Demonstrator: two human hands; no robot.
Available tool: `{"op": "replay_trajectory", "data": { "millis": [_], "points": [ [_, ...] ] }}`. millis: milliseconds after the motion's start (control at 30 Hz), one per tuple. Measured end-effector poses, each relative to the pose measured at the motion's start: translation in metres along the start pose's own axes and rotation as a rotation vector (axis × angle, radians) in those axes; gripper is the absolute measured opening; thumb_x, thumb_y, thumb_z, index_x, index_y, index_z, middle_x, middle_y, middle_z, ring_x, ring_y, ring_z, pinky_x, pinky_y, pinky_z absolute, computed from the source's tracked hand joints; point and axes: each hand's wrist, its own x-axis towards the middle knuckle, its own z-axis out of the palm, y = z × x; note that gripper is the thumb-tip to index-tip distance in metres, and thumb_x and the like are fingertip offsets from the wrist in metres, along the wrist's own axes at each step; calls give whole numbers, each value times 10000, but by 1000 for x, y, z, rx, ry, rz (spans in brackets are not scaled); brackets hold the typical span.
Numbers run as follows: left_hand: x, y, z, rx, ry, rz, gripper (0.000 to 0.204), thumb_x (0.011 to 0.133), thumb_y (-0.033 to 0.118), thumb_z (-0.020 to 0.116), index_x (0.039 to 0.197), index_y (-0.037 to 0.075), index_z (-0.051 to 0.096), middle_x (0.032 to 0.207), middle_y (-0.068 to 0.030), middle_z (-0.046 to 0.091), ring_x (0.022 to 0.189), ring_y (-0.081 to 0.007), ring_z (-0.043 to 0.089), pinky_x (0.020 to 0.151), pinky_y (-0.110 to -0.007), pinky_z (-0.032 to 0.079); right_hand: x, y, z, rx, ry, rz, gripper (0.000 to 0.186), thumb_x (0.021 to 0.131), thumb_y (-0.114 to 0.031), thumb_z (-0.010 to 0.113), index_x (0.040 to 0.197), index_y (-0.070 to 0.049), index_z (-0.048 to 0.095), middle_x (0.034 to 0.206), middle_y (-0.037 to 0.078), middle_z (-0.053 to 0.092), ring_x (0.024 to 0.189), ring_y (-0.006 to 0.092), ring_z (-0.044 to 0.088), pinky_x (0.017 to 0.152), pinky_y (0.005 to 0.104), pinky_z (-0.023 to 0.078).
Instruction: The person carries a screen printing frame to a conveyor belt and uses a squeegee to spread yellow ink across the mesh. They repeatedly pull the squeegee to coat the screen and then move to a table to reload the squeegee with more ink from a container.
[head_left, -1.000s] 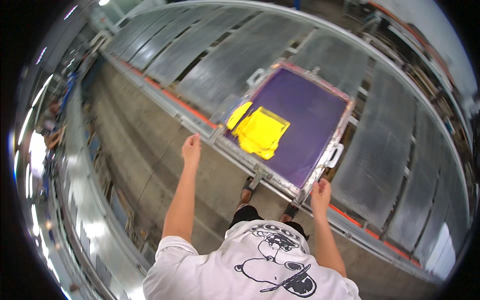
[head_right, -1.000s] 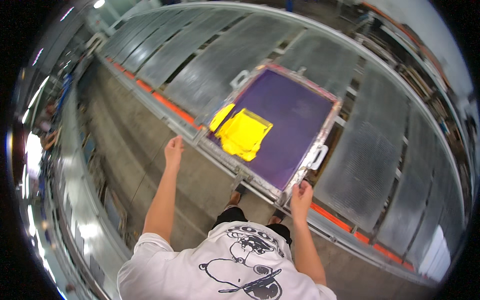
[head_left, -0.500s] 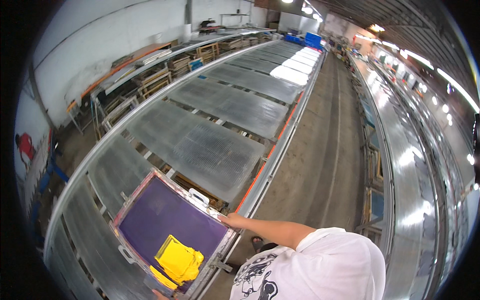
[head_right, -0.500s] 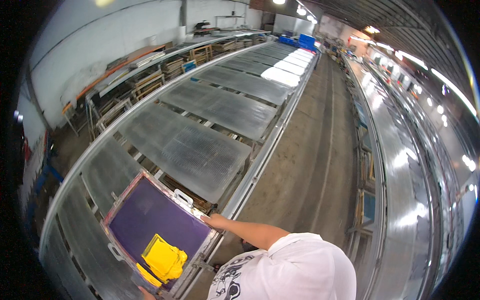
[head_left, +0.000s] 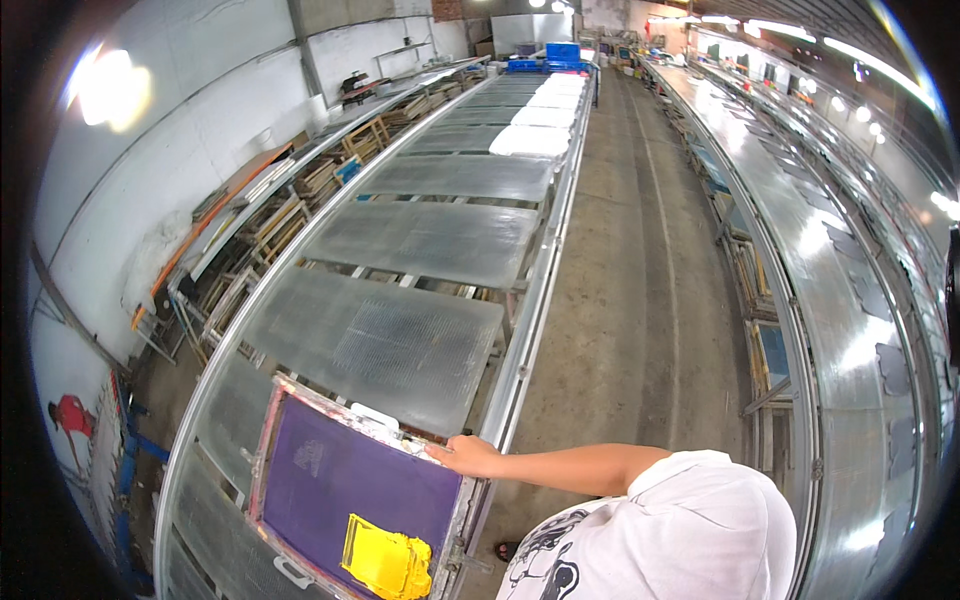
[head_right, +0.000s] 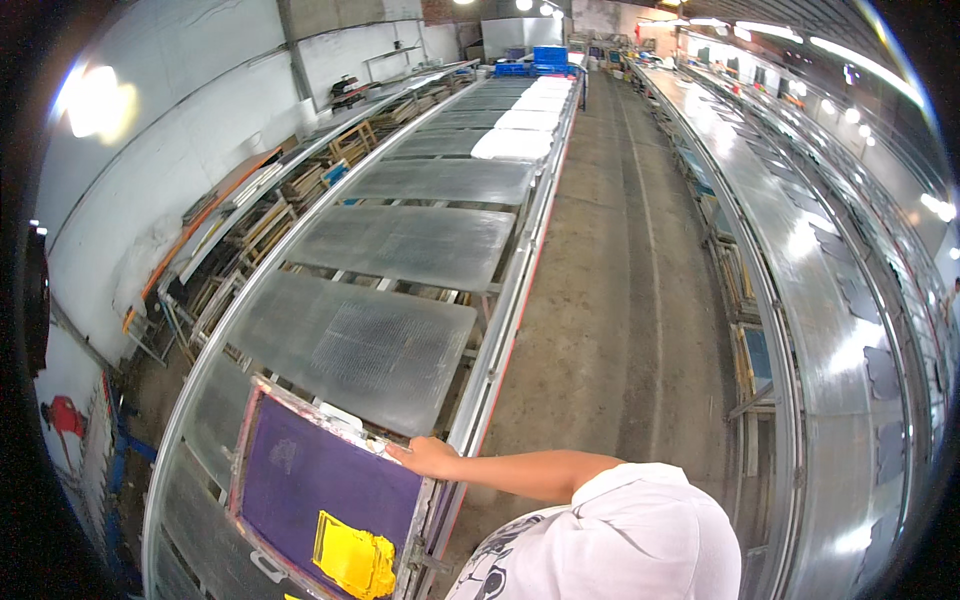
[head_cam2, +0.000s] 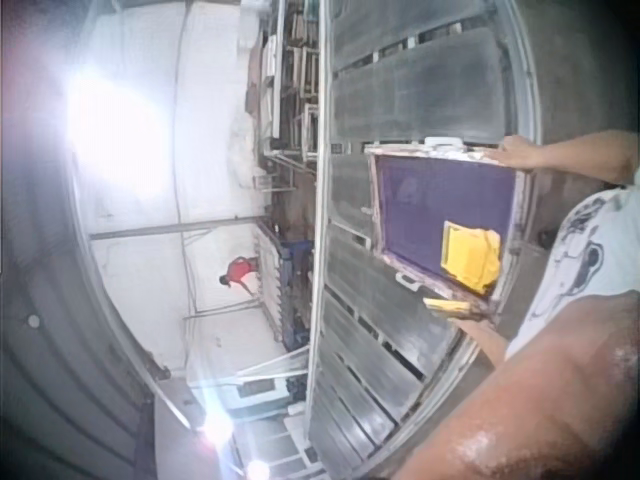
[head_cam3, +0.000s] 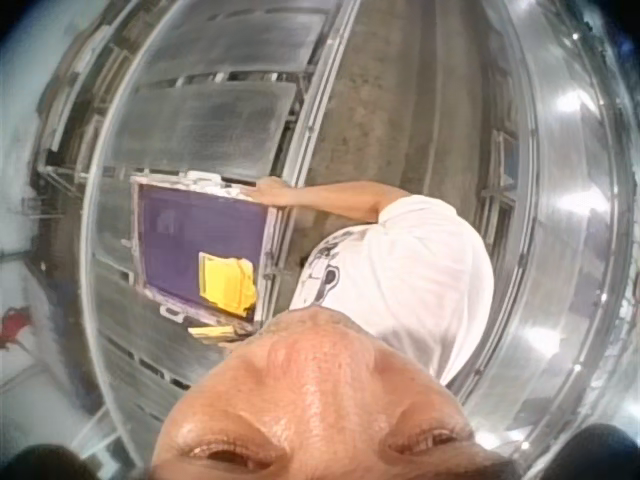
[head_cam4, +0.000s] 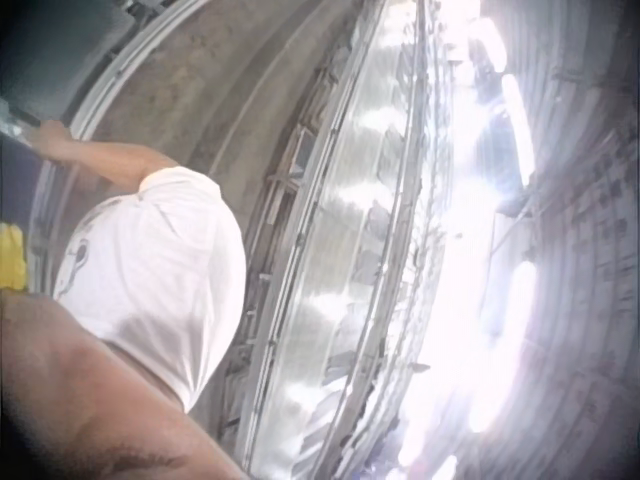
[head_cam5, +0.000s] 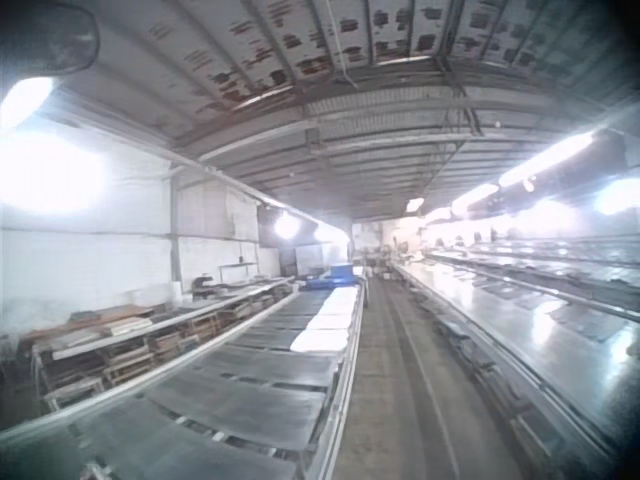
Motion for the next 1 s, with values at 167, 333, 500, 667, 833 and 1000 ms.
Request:
{"op": "replay_trajectory", "data": {
  "millis": [167,333,500,667,833,1000],
  "points": [
    [-11,-25,147,88,-109,3,629,938,704,370,1109,107,468,904,-96,526,800,-252,512,666,-405,437,-24,35,-126,92,163,-209,873,924,-793,488,1079,45,677,932,233,714,911,374,711,795,445,535],
    [-27,-51,311,148,-177,79,576,958,620,409,1178,88,433,993,-110,526,889,-261,518,740,-414,446,-44,80,-310,237,215,-395,919,877,-828,533,1152,40,656,986,254,712,952,379,709,830,439,542],
    [-44,-78,470,196,-269,128,540,977,536,447,1247,70,398,1082,-125,525,979,-269,524,815,-424,454,-40,156,-457,268,221,-457,915,880,-825,537,1190,29,645,947,207,696,930,342,700,808,422,538],
    [-40,-98,634,183,-356,196,526,997,451,486,1316,52,363,1170,-140,525,1069,-277,530,889,-434,463,-28,234,-560,324,374,-176,856,889,-803,545,1125,8,689,873,177,707,853,288,708,768,402,523],
    [-4,-143,813,138,-430,249,534,1017,367,525,1385,34,329,1259,-154,524,1159,-286,536,964,-443,471,27,332,-664,556,707,-9,657,956,-656,590,1015,-19,740,778,85,703,766,197,680,724,363,511],
    [34,-197,1023,45,-635,406,565,1036,283,564,1455,16,294,1348,-169,524,1249,-294,542,1039,-453,480,88,454,-822,698,1039,-92,424,1042,-383,622,1014,28,719,790,-28,637,748,68,537,669,263,447]
  ]
}}
